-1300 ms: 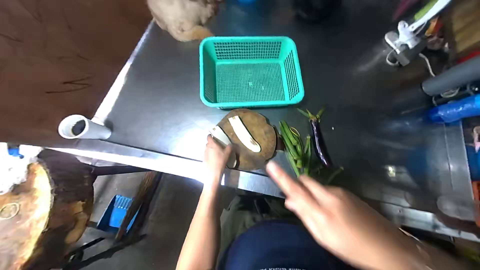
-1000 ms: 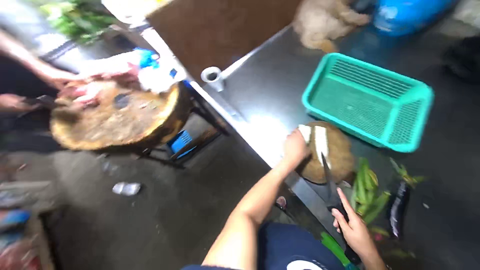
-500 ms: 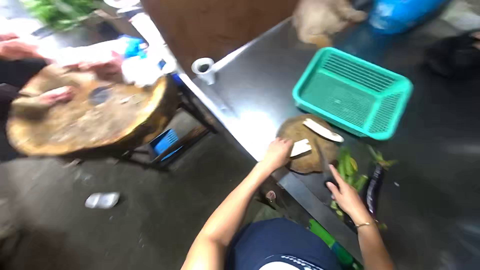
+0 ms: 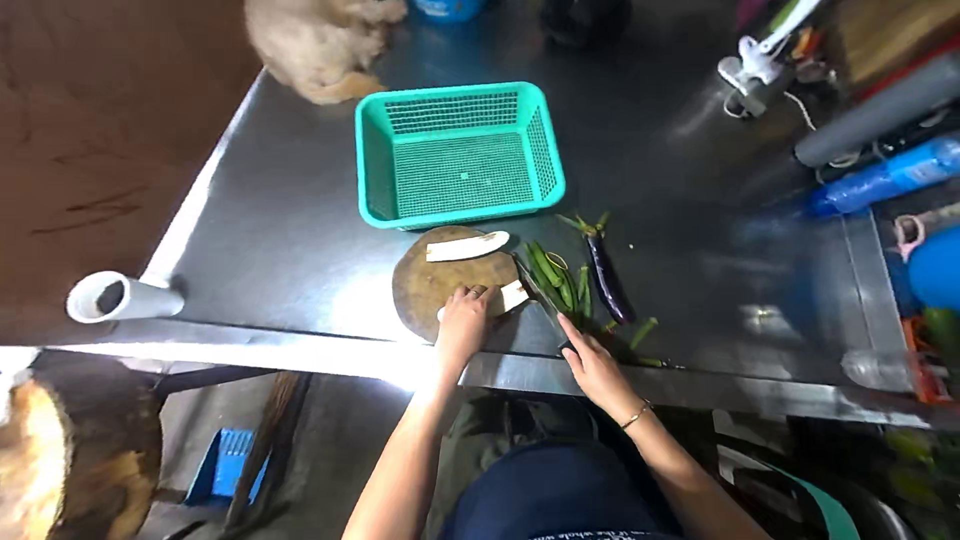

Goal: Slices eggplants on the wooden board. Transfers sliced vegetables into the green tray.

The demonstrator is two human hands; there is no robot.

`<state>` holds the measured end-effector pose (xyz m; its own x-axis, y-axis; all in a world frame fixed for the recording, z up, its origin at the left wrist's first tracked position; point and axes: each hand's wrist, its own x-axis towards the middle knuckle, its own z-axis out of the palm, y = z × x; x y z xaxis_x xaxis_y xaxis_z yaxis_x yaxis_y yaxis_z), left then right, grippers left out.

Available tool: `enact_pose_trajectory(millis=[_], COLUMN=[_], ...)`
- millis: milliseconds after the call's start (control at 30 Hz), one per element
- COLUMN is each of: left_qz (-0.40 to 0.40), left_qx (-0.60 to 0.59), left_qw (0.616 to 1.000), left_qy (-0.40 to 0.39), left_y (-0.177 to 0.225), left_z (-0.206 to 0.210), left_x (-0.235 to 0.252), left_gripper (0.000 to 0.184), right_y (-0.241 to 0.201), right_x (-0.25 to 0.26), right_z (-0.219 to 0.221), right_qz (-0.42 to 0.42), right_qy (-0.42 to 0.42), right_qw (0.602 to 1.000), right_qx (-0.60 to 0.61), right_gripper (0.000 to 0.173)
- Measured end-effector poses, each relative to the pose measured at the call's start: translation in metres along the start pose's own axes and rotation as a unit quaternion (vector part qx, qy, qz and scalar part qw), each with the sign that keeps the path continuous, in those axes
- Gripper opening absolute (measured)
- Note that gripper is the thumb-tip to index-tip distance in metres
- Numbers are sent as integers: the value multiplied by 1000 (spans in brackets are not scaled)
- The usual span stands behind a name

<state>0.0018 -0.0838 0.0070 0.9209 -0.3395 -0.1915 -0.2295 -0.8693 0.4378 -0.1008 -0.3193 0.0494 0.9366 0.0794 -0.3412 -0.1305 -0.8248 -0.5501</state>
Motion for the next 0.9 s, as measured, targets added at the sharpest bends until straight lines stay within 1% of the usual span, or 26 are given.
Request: enact_pose_trajectory(millis=[100,233,400,700,733,767,800,867,900], left_qz=[-7,-21,-33,-20,-12,5,28,79,107], left_qx=[22,35,45,58,57,50,36,-11,-46], left_qw=[1000,998,998,998,998,998,994,974,962], left_qy=[-20,-40,-40,-26,-6,37,99,212,245], left_y=[11,17,17,14,12,7,1,-10,-13], left_z=[-6,-11,-7,4,7,11,16,17,12], left_x=[11,12,10,9,7,3,-2,-13,-22], left_gripper=[55,57,57,61,60,58,55,50,49], right_y=[-15,-24,-27,-14,-13,-12,-9,-7,-6], right_x=[11,20,23,-1,-2,-2,-2,1,1], right_z=[0,5,14,32,33,35,37,36,35], right_qz=[33,32,42,70,72,70,68,69,71], right_qy=[-37,-44,-54,-78,-80,-76,-71,-70,-75], right_qw=[998,996,992,991,990,991,991,991,991], right_qx=[-46,-71,-109,-88,-87,-88,-88,-89,-90], right_gripper=[57,58,59,64,64,64,64,65,65])
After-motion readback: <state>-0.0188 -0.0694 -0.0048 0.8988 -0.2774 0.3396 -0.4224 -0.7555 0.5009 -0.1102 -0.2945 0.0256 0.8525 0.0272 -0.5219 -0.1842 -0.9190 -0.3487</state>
